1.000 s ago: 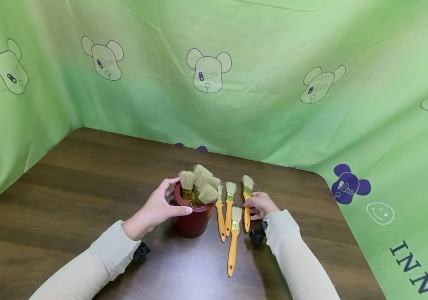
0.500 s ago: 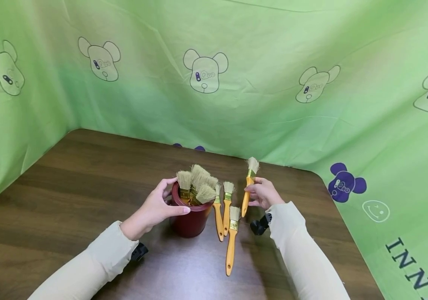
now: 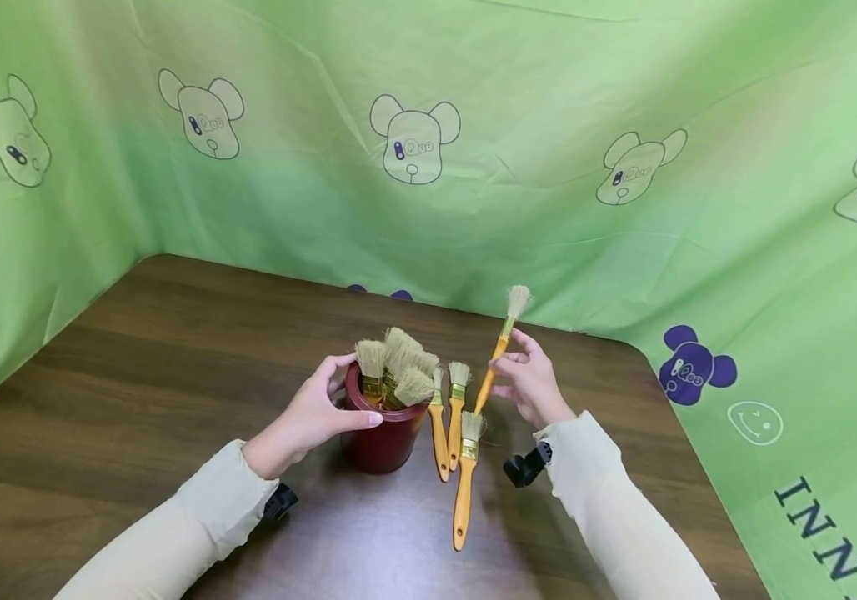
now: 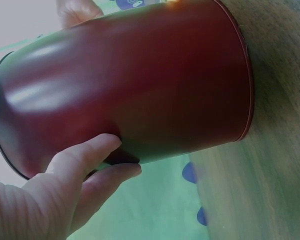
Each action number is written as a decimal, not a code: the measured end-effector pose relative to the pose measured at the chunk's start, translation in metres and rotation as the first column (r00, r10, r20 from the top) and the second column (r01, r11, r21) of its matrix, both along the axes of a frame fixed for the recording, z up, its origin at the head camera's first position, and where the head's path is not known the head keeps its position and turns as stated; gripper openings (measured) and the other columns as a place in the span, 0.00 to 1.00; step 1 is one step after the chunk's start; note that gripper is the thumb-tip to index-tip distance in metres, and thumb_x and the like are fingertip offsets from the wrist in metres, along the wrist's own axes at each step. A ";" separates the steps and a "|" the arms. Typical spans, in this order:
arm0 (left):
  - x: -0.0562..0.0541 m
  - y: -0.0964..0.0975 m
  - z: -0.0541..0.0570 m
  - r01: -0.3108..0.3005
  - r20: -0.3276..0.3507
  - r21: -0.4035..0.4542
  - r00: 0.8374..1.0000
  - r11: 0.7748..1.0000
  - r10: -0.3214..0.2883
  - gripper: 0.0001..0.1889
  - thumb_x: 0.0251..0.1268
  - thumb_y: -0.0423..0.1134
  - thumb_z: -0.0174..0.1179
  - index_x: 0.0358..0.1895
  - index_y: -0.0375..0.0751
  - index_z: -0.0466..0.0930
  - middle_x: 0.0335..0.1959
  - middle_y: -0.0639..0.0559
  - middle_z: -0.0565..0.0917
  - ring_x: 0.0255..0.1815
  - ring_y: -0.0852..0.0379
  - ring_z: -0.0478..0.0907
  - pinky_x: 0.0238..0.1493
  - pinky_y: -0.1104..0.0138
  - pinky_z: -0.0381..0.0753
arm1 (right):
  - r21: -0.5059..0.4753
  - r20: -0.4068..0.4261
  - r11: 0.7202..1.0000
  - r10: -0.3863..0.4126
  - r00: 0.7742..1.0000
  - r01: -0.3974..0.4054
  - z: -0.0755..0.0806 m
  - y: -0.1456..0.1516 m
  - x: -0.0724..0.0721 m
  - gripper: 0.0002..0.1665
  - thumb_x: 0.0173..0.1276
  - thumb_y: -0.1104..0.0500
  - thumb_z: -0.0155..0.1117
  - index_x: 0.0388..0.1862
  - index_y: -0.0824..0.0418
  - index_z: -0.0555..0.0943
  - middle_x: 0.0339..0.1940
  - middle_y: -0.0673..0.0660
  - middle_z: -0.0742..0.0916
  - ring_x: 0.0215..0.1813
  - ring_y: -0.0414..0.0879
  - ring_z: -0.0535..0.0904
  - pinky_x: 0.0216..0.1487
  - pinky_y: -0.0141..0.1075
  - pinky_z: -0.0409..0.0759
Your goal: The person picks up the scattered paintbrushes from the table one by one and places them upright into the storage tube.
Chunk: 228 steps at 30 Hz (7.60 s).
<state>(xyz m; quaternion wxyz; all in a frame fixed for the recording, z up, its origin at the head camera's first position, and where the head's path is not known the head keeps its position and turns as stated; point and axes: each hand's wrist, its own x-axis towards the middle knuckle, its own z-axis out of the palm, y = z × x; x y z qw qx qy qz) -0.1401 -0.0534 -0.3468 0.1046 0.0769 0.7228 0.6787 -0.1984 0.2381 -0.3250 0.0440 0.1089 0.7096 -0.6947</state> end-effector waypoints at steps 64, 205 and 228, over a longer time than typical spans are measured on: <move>0.000 -0.001 0.001 0.012 -0.004 -0.012 1.000 1.000 -0.012 0.44 0.50 0.31 0.72 0.70 0.35 0.55 0.64 0.33 0.70 0.63 0.38 0.70 0.55 0.54 0.76 | -0.209 -0.356 0.977 -0.035 0.934 -0.043 0.074 -0.136 0.045 0.38 0.58 0.77 0.62 0.65 0.64 0.59 0.37 0.56 0.77 0.35 0.42 0.76 0.33 0.35 0.82; 0.001 -0.001 0.003 0.000 -0.007 -0.014 1.000 1.000 0.000 0.44 0.50 0.30 0.71 0.70 0.35 0.56 0.65 0.35 0.69 0.68 0.40 0.64 0.60 0.51 0.71 | 0.421 0.349 0.804 0.283 0.893 -0.420 -0.052 -0.004 0.078 0.34 0.51 0.78 0.59 0.59 0.72 0.63 0.29 0.61 0.79 0.24 0.47 0.75 0.16 0.34 0.77; 0.000 0.001 0.001 -0.005 -0.006 -0.036 1.000 0.999 0.005 0.44 0.49 0.31 0.72 0.70 0.36 0.57 0.63 0.35 0.70 0.67 0.39 0.64 0.60 0.51 0.70 | 0.372 0.263 0.850 0.288 0.921 -0.372 -0.032 0.000 0.064 0.37 0.53 0.77 0.57 0.63 0.72 0.59 0.31 0.60 0.77 0.26 0.47 0.75 0.20 0.38 0.79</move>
